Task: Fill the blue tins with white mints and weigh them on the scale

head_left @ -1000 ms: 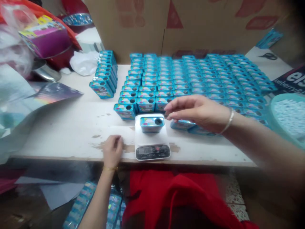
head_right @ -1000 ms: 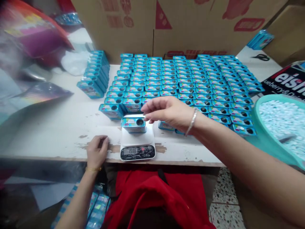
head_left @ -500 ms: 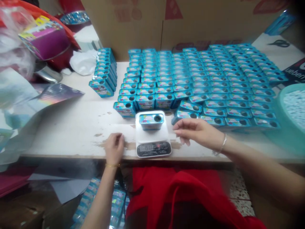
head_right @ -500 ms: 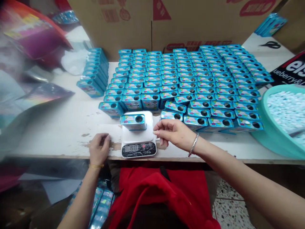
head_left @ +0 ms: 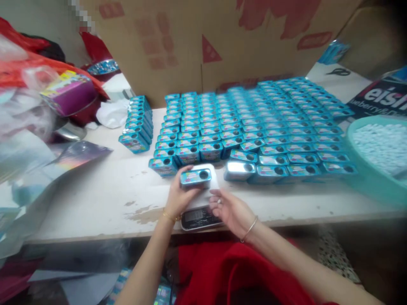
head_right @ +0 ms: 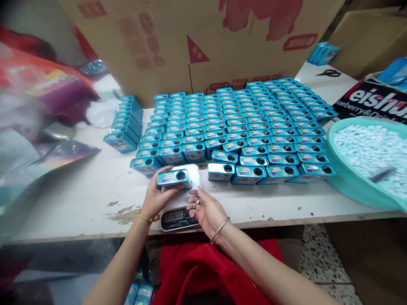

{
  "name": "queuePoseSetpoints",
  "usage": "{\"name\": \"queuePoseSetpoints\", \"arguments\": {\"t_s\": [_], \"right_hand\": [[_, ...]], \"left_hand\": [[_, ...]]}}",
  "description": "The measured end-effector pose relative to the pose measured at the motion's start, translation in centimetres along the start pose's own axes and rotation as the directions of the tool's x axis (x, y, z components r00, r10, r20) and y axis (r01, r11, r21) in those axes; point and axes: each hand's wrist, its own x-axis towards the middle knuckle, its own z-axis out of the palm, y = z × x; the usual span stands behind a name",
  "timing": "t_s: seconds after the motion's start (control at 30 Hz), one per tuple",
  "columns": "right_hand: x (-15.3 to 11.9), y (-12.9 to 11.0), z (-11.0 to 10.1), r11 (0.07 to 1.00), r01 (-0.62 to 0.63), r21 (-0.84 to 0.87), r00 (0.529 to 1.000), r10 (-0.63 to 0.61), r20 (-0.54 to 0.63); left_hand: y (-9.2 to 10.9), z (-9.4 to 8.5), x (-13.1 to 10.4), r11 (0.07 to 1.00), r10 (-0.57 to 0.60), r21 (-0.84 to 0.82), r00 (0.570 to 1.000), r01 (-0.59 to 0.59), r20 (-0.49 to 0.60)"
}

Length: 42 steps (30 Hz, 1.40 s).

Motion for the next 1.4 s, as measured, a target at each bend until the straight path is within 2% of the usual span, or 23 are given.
{"name": "queuePoseSetpoints", "arguments": {"t_s": [0.07,0.1,0.17,0.2,0.27,0.33,0.47,0.53,0.6,0.67,0.7,0.77,0.83,0.93,1.0,1.07,1.1,1.17,1.27,1.4], "right_hand": [[-0.4,0.0,0.6,0.995,0.01,0.101,0.999,-0.005,-0.05],[-0.6,-0.2,0.9,0.989,0.021,0.149,0.998,-0.012,-0.063],[-0.9,-0.5,1.6,0.969,0.05,0.243,0.997,-0.032,-0.075],[-0.9,-0.7,1.9,0.957,0.061,0.284,0.996,-0.04,-0.081],[-0.9,-0.9,2.5,0.938,0.067,0.341,0.994,-0.034,-0.103],[-0.8,-1.1,2.9,0.928,0.053,0.369,0.993,-0.011,-0.114],[-0.8,-1.1,3.2,0.93,0.036,0.366,0.997,-0.009,-0.076],[-0.8,-1.1,3.1,0.937,0.066,0.344,0.997,-0.047,-0.063],[-0.6,-1.0,2.6,0.947,0.092,0.309,0.995,-0.073,-0.075],[-0.4,-0.9,1.9,0.96,0.104,0.261,0.993,-0.084,-0.087],[-0.4,-0.8,1.5,0.966,0.111,0.234,0.992,-0.093,-0.087],[-0.3,-0.8,0.6,0.975,0.132,0.18,0.99,-0.12,-0.077],[-0.3,-0.8,-0.4,0.98,0.145,0.135,0.988,-0.136,-0.071],[-0.5,-1.1,-1.9,0.988,0.131,0.085,0.99,-0.126,-0.058],[-0.7,-1.4,-2.8,0.991,0.117,0.057,0.992,-0.114,-0.055],[-0.9,-1.6,-3.8,0.994,0.101,0.044,0.993,-0.099,-0.058],[-1.0,-1.7,-4.2,0.995,0.094,0.043,0.994,-0.091,-0.064],[-1.2,-1.8,-5.1,0.995,0.09,0.031,0.992,-0.087,-0.088],[-1.4,-1.7,-6.4,0.994,0.103,-0.03,0.982,-0.106,-0.157],[-1.5,-1.4,-7.4,0.989,0.099,-0.111,0.973,-0.12,-0.196]], "left_hand": [[0.8,0.0,0.8,0.98,0.172,0.095,0.983,-0.177,0.063],[1.2,-0.3,1.0,0.938,0.284,0.174,0.953,-0.299,0.109],[1.9,-1.0,1.0,0.792,0.469,0.325,0.856,-0.517,0.219],[2.1,-1.3,1.0,0.718,0.517,0.383,0.813,-0.582,0.267],[2.3,-1.7,0.7,0.625,0.536,0.46,0.776,-0.63,0.334],[2.4,-2.0,0.4,0.589,0.534,0.5,0.77,-0.635,0.35],[2.3,-2.0,-0.2,0.598,0.578,0.52,0.778,-0.609,0.246],[2.0,-1.8,-0.4,0.665,0.547,0.484,0.812,-0.568,0.201],[1.4,-1.5,-0.6,0.79,0.448,0.404,0.884,-0.462,0.136],[0.6,-0.9,-0.7,0.917,0.282,0.283,0.958,-0.282,0.04],[0.1,-0.6,-0.8,0.957,0.194,0.219,0.981,-0.188,-0.006],[-0.9,0.0,-0.8,0.994,0.041,0.108,0.996,-0.032,-0.078],[-1.8,0.4,-0.6,0.997,-0.069,0.02,0.992,0.071,-0.11],[-2.5,0.4,-0.1,0.984,-0.167,-0.084,0.982,0.16,-0.086],[-2.5,0.0,0.2,0.978,-0.174,-0.121,0.984,0.169,-0.031],[-2.3,-0.8,0.3,0.98,-0.131,-0.15,0.991,0.13,0.004],[-2.3,-1.2,0.1,0.982,-0.104,-0.161,0.994,0.1,-0.014],[-2.4,-2.1,-0.7,0.985,-0.087,-0.157,0.988,0.067,-0.127],[-3.1,-3.3,-2.9,0.98,-0.193,-0.111,0.933,0.167,-0.303],[-4.9,-4.0,-6.4,0.907,-0.409,-0.047,0.845,0.419,-0.346]]}}
